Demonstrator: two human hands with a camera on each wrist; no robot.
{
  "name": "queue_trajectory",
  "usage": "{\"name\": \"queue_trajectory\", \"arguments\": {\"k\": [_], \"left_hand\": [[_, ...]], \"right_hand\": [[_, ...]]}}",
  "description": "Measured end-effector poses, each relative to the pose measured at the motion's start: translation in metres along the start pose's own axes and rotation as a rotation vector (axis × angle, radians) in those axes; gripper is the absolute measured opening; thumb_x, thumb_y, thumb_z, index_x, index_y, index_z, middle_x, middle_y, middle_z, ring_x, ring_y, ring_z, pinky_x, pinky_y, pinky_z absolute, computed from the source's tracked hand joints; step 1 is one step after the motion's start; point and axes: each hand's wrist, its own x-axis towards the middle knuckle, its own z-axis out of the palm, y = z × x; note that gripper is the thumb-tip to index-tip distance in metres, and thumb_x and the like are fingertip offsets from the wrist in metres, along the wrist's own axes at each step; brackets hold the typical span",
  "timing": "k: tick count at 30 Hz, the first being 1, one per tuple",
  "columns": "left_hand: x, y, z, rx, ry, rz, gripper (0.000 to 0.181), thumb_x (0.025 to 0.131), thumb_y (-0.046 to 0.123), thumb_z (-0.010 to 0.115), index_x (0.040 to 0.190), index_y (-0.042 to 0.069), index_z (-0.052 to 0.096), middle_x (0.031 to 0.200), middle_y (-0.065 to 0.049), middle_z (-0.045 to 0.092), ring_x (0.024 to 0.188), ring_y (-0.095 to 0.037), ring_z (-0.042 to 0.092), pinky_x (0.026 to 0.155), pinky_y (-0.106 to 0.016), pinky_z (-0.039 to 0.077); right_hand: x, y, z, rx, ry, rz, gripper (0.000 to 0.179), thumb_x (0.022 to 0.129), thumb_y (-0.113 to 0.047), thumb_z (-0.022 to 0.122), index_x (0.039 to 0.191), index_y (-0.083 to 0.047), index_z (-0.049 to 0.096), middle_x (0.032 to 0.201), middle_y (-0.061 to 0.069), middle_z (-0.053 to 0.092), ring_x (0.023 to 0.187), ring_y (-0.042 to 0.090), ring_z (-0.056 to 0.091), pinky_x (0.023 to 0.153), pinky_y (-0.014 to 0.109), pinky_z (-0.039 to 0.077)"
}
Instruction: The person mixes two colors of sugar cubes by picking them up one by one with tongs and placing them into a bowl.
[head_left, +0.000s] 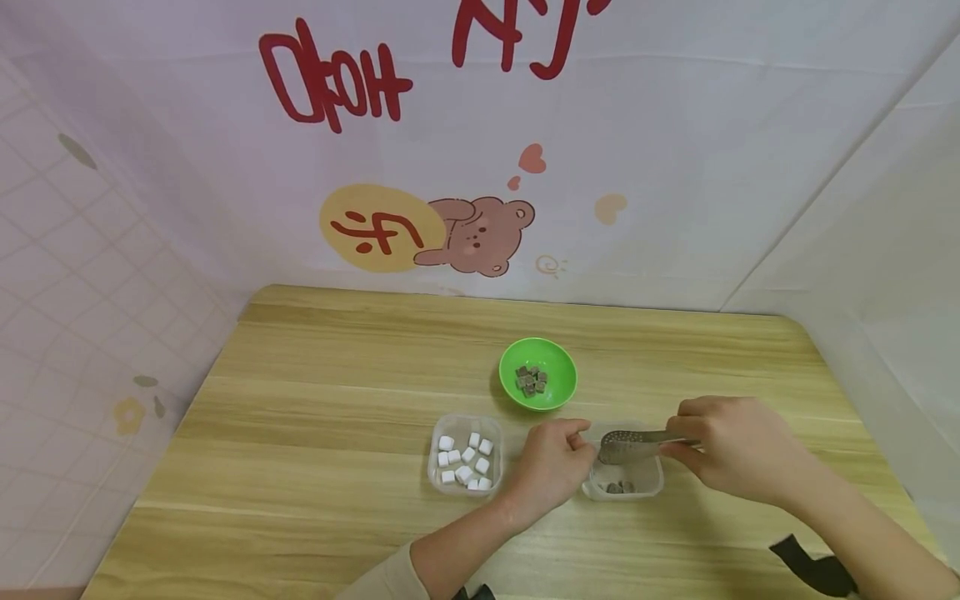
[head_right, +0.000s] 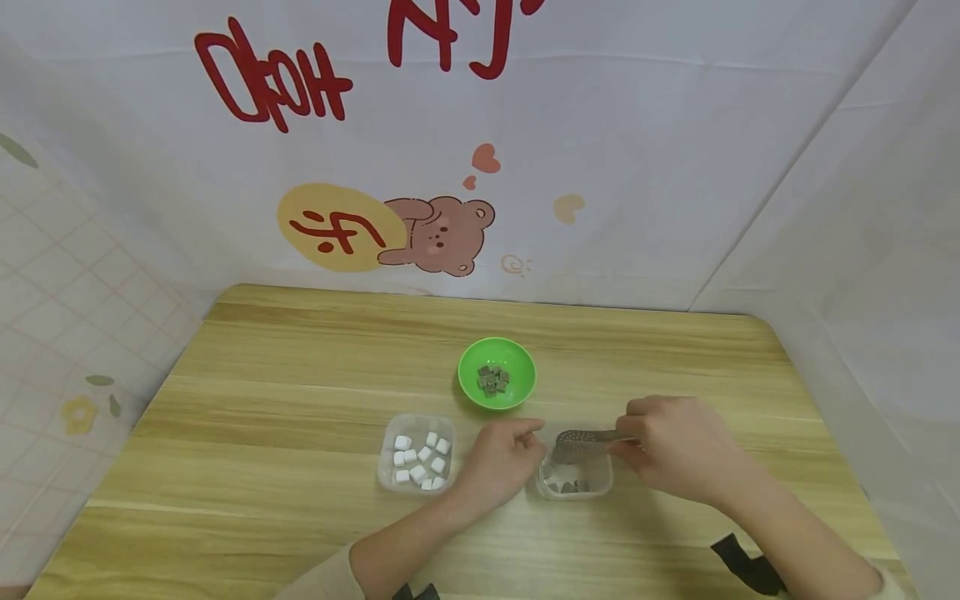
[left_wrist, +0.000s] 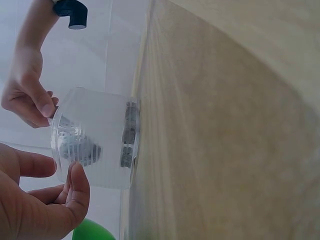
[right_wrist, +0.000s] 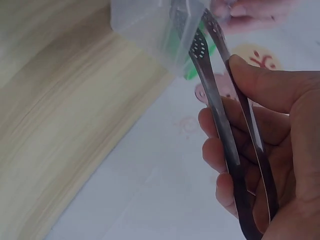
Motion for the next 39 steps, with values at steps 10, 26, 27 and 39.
{"name": "queue_trajectory", "arguments": {"k": [10, 26, 27, 39], "left_hand": [[-0.001, 0.002, 0.000, -0.002, -0.006, -0.014, 0.040, 0.091, 0.002, 0.059, 0.129, -0.008, 0.069, 0.072, 0.008, 0.059, 0.052, -0.002, 0.044, 0.053, -0.020, 0.041], [0.000, 0.001, 0.001, -0.004, 0.003, 0.012, 0.035, 0.087, -0.003, 0.057, 0.117, -0.008, 0.074, 0.068, 0.007, 0.054, 0.051, -0.002, 0.041, 0.057, -0.021, 0.042], [0.000, 0.001, 0.001, -0.007, 0.003, 0.014, 0.035, 0.087, -0.003, 0.057, 0.117, -0.008, 0.074, 0.068, 0.007, 0.054, 0.050, -0.002, 0.041, 0.057, -0.021, 0.042], [0.001, 0.002, 0.000, -0.017, -0.006, 0.000, 0.043, 0.088, -0.001, 0.057, 0.129, -0.009, 0.068, 0.073, 0.006, 0.060, 0.051, -0.002, 0.045, 0.052, -0.019, 0.040]], "right_hand": [[-0.010, 0.005, -0.007, 0.076, 0.151, 0.046, 0.055, 0.105, -0.061, 0.047, 0.081, -0.023, 0.077, 0.079, -0.021, 0.064, 0.060, -0.012, 0.049, 0.048, 0.014, 0.040], [0.005, 0.013, -0.001, 0.078, 0.255, 0.182, 0.023, 0.091, -0.043, 0.078, 0.086, -0.021, 0.082, 0.083, -0.016, 0.070, 0.058, -0.009, 0.048, 0.049, 0.015, 0.038], [0.008, 0.013, 0.002, 0.083, 0.267, 0.175, 0.032, 0.095, -0.049, 0.072, 0.086, -0.021, 0.082, 0.083, -0.016, 0.070, 0.057, -0.009, 0.047, 0.048, 0.015, 0.037], [0.029, 0.015, 0.035, 0.130, 0.317, 0.124, 0.038, 0.097, -0.048, 0.072, 0.092, -0.012, 0.082, 0.084, -0.004, 0.075, 0.057, 0.002, 0.059, 0.047, 0.018, 0.041]]}}
